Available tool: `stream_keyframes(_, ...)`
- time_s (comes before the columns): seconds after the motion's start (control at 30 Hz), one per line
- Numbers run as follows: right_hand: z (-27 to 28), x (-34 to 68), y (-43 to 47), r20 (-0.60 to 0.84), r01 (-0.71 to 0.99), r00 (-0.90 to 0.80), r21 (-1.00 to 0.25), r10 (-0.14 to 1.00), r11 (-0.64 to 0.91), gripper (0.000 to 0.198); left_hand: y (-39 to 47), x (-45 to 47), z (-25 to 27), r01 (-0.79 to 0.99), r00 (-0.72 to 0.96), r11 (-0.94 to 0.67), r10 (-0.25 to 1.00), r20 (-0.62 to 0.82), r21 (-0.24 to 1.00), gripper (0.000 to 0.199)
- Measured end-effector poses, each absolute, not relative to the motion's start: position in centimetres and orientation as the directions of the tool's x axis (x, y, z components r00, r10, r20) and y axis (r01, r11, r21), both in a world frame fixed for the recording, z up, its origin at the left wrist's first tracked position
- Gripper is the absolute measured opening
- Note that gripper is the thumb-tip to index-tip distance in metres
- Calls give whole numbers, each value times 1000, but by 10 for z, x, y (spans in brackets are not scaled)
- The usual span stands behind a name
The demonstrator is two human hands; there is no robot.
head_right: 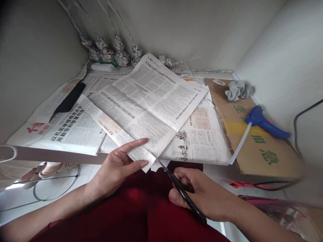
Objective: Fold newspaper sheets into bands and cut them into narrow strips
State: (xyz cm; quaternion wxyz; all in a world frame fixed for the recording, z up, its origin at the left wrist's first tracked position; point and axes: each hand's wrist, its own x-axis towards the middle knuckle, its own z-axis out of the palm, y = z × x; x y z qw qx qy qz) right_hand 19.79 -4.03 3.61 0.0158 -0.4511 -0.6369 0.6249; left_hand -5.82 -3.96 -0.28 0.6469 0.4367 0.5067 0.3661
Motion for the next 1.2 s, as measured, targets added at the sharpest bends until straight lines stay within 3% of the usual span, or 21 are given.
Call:
stream_keyframes(0.13,34,193,-37,-569,504,-604,-815,558,-285,43,-40,-59,-2,-9,234,344,913,-333,939,65)
stream_keyframes(0.37,42,188,-39,-528,586,-479,-787,701,-194,37,-41,-59,4,-3,234,344,913,-334,939,64)
stream_keyframes(0.53,41,188,-40,-518,594,-471,-785,714,-177,35,-40,-58,4,-36,227,347,916,-331,937,65)
stream_keyframes(0.9,27,196,-37,-652,553,-521,-750,552,-363,39,-40,-60,1,-59,255,343,913,-318,938,63)
stream_keyframes(1.2,24,197,-37,-685,536,-505,-725,525,-432,41,-40,-59,-1,-81,263,347,912,-316,934,64)
